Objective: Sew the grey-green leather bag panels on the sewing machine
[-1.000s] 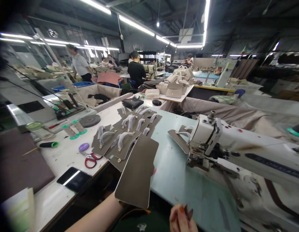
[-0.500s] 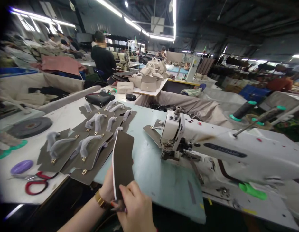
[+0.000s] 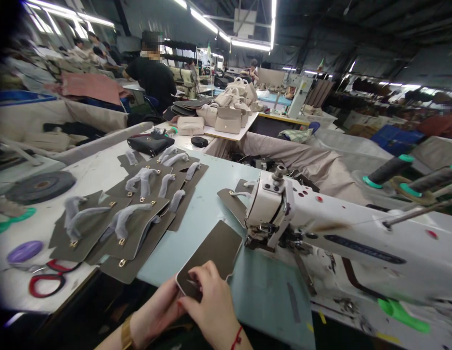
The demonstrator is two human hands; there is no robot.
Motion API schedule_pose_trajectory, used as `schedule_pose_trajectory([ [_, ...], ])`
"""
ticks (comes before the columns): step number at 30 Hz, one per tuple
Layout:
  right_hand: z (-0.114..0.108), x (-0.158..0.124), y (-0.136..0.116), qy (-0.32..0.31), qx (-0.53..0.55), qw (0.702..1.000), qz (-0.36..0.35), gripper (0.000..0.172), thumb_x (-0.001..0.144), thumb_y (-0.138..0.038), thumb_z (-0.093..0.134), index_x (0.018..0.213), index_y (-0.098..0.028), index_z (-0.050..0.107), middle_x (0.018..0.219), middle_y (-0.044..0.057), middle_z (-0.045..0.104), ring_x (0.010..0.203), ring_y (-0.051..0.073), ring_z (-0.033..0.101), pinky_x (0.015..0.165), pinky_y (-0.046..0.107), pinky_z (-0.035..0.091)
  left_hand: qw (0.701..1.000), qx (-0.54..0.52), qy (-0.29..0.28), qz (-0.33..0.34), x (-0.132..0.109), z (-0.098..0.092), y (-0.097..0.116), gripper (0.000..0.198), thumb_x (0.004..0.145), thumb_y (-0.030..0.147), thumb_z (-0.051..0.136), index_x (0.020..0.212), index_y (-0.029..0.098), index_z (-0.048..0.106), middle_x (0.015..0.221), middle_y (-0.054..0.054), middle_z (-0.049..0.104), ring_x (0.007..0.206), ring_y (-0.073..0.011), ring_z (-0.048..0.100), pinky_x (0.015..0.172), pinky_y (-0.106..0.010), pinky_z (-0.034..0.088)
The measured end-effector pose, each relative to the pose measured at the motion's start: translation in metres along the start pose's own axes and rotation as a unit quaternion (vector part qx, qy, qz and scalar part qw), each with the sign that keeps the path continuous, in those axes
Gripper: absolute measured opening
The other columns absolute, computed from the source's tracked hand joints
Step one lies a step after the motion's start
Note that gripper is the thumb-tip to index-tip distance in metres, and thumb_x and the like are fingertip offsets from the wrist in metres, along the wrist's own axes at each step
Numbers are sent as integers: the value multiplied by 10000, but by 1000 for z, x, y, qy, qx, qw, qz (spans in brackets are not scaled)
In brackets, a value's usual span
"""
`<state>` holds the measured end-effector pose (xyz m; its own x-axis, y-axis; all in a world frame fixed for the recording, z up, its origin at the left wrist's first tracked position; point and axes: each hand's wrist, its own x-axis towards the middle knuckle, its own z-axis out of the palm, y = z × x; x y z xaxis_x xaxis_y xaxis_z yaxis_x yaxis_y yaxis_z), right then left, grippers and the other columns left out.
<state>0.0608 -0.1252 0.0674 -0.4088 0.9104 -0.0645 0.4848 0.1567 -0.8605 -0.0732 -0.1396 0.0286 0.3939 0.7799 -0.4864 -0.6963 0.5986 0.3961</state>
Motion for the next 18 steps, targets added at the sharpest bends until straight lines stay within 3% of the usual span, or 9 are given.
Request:
schedule_pose_trajectory([
  [4,-2,9,16,-12,180,983,38,312,677,-147,751,964,-164,630,830,-8,536,767,144,549,670,226,437,990,133,-27,28,-8,-12,9,566,839,642,474,1054,146,641,985,-86,696,909,-222,639,851,-349,483],
  [6,-4,10,17,-18,183,983,27,207,766,-179,684,968,-149,648,820,7,562,755,144,556,666,231,434,957,281,-38,60,-11,-16,13,574,818,643,508,1078,145,627,1076,-100,671,1036,-250,593,953,-377,431],
  [8,-6,9,16,-19,110,994,-21,168,830,-153,604,981,-165,675,847,22,593,786,148,572,692,235,428,895,436,-40,79,-12,-17,16,508,826,580,551,1080,145,612,1103,-102,658,1060,-259,571,955,-374,428],
  [10,-9,7,15,-25,10,998,-63,242,822,-81,571,1006,-189,684,885,25,615,809,149,585,699,230,421,833,545,-43,81,-11,-13,21,459,840,520,567,1086,134,595,1092,-103,657,1029,-260,578,916,-365,447],
  [12,-15,7,15,-36,-82,993,-77,280,786,-30,569,981,-197,680,878,17,624,783,147,592,665,223,410,791,604,-48,83,-7,-7,27,411,857,472,566,1089,134,593,1082,-96,659,1003,-251,589,895,-351,456],
  [15,-28,7,15,-44,-184,977,-95,189,797,-43,565,880,-189,652,832,3,617,732,143,591,623,223,394,732,663,-101,123,-4,8,41,258,913,365,510,1034,173,633,1053,-61,655,977,-209,594,907,-311,446],
  [18,-43,2,8,-45,-244,961,-124,112,848,-89,541,851,-176,611,815,4,617,697,144,590,596,230,385,665,711,-150,174,-9,22,59,298,971,308,380,994,203,658,1036,-51,632,948,-174,595,891,-272,449],
])
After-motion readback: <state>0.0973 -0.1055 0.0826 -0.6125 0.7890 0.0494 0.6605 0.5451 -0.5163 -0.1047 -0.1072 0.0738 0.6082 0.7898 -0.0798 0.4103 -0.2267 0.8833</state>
